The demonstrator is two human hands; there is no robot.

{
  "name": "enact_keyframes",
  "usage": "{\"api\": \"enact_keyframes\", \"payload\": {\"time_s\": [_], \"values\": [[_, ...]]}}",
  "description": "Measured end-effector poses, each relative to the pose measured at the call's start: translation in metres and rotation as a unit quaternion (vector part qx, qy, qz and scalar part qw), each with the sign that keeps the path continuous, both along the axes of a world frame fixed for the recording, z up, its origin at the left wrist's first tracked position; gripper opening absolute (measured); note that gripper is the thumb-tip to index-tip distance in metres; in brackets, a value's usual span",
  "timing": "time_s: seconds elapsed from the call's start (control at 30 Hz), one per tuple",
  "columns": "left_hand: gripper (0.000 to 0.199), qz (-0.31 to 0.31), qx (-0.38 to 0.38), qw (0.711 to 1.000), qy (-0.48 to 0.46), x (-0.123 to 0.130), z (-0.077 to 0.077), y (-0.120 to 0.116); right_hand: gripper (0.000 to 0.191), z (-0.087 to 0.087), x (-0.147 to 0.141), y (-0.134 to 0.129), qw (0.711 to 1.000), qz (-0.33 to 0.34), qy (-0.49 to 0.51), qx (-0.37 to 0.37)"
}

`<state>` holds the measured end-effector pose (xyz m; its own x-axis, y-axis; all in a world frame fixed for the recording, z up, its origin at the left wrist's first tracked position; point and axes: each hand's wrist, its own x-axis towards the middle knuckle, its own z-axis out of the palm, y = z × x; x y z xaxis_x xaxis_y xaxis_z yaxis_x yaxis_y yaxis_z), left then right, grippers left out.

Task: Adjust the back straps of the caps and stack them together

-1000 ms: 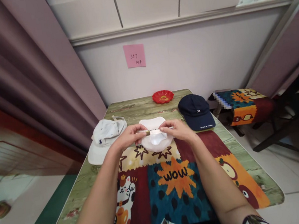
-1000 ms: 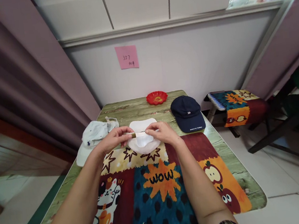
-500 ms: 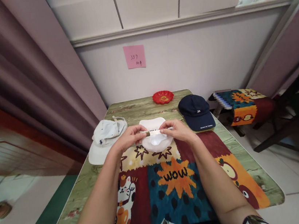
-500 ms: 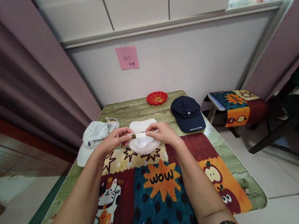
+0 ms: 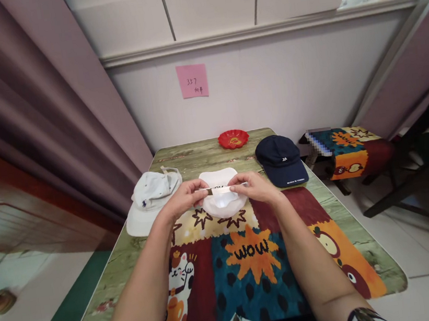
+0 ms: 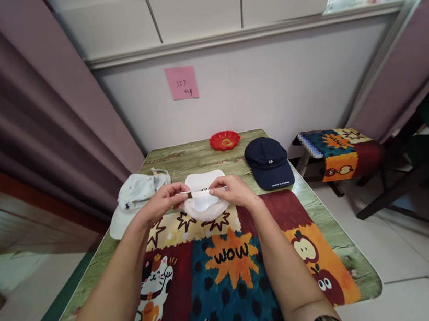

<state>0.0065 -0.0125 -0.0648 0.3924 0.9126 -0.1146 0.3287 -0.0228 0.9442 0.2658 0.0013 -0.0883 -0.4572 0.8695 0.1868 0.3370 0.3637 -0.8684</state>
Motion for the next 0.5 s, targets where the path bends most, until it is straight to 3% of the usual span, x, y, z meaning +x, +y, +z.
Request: {"api": "enact_keyframes", "payload": {"time_s": [0.17, 0.5], "values": [[0.03, 0.001, 0.007, 1.0, 0.026, 0.0032, 0.0041, -0.0028, 0.021, -0.0031, -0.0056, -0.0001, 1.0, 0.004, -0.002, 0.01], [0.03, 0.04, 0.053, 0.997, 0.03, 0.004, -0.0058, -0.0012, 0.022, -0.0047, -0.0049, 0.0013, 1.0, -0.005, 0.015, 0.027]]}}
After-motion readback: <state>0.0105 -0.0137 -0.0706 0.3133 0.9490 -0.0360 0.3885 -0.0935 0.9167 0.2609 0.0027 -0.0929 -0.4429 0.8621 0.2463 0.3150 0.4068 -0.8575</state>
